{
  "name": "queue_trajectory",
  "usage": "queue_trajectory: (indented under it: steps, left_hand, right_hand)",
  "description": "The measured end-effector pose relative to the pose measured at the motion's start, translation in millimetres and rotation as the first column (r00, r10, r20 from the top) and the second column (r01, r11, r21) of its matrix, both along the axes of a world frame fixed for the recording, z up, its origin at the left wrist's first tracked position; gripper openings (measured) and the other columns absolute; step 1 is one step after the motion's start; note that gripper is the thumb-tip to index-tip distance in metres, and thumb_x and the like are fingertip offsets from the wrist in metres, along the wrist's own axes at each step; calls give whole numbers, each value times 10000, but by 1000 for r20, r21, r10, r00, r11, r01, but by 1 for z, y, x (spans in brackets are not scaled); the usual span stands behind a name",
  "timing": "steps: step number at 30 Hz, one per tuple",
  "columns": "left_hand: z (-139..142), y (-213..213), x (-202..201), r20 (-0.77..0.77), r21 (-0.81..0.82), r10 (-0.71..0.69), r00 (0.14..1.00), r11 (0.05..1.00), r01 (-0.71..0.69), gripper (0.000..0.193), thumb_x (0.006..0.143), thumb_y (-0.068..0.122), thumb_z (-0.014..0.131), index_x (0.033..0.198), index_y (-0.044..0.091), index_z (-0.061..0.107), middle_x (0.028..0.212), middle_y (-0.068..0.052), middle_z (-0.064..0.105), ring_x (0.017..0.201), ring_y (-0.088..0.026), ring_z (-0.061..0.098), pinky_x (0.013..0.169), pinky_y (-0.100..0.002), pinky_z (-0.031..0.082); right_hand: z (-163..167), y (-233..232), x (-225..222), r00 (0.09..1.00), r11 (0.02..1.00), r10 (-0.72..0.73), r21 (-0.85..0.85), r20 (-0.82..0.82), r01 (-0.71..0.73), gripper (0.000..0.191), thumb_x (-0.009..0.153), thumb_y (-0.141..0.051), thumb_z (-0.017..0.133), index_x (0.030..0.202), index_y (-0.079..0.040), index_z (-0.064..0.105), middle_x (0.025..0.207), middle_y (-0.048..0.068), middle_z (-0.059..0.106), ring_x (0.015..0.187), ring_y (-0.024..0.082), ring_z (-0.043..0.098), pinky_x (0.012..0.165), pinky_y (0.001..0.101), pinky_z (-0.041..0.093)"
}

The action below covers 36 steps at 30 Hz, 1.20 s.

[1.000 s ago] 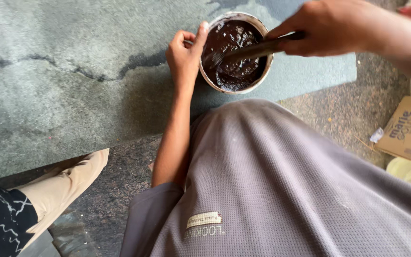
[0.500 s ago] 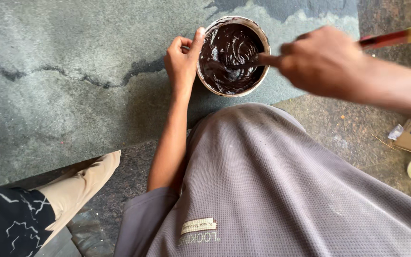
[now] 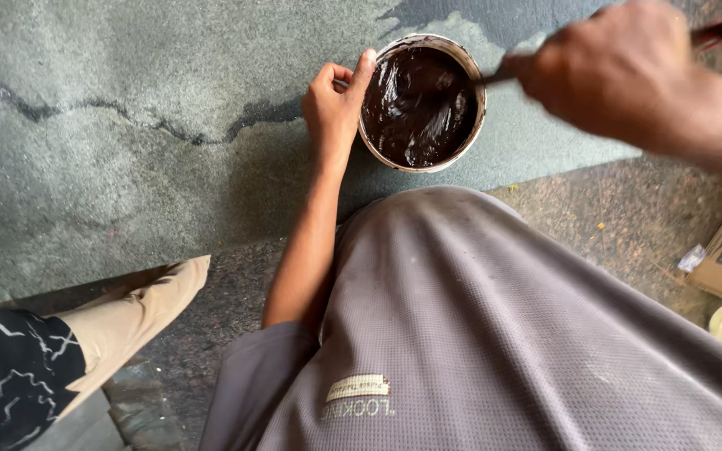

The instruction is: The person stirs a dark, thick substance in a white bucket using a red-handled tool. They hold the bucket with one hand and mix the contents with the other, occasionally scraping the sides to ensure thorough blending.

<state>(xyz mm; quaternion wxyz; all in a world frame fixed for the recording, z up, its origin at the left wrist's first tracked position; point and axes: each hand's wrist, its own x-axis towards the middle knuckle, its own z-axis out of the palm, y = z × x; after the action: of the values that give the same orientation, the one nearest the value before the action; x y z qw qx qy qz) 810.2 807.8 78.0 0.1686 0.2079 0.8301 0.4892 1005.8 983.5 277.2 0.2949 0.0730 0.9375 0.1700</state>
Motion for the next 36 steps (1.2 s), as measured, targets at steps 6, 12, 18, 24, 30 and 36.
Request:
queue_trajectory:
  steps: [6, 12, 18, 24, 30, 36]
  left_hand:
    - [0, 6, -1, 12, -31, 11, 1000, 999, -11, 580, 834, 643, 727, 716, 78, 676, 584, -12, 649, 548, -124, 640, 525, -303, 497]
    - [9, 16, 7, -71, 31, 61, 996, 998, -59, 561, 828, 628, 732, 716, 81, 674, 590, -28, 696, 547, -138, 697, 534, -311, 532]
    - [20, 11, 7, 23, -12, 5, 1000, 1000, -4, 549, 847, 607, 723, 726, 77, 652, 555, -34, 661, 516, -142, 661, 506, -324, 497]
    - [14, 12, 10, -70, 60, 29, 997, 998, -25, 548, 857, 623, 714, 711, 98, 658, 562, 7, 667, 515, -97, 655, 493, -292, 504]
    - [13, 13, 8, -20, 29, 18, 1000, 999, -17, 552, 854, 619, 716, 713, 89, 650, 553, -7, 652, 513, -108, 649, 487, -298, 489]
    - [14, 11, 10, -38, 51, 32, 999, 998, -30, 541, 850, 597, 730, 706, 81, 653, 564, -11, 663, 521, -117, 657, 499, -302, 504]
  right_hand:
    - [-45, -25, -16, 979, 983, 175, -45, -109, -181, 223, 1082, -214, 475, 984, -173, 671, 483, -57, 499, 337, 36, 417, 248, 235, 293]
    - [-25, 21, 19, 991, 994, -107, -6, -77, 107, 335, 1130, -353, 397, 1251, -228, 682, 552, -15, 499, 367, 93, 463, 287, 251, 298]
    - [-62, -23, -7, 881, 865, 467, 248, -78, -437, 487, 1063, -254, 405, 1538, -277, 507, 381, -182, 363, 259, -40, 319, 216, 182, 200]
    - [-35, 18, 23, 994, 998, -56, 6, -91, 57, 414, 1141, -396, 312, 1462, -326, 563, 468, -25, 436, 337, 81, 406, 277, 222, 284]
    - [-56, -30, -4, 996, 992, -57, -115, -70, 49, 497, 1130, -228, 334, 1585, -204, 531, 546, -34, 609, 391, 86, 517, 310, 256, 389]
    - [-20, 4, 4, 940, 939, -275, -265, -200, 218, 310, 1092, -492, 461, 1262, -399, 702, 693, -34, 664, 454, 119, 550, 383, 281, 427]
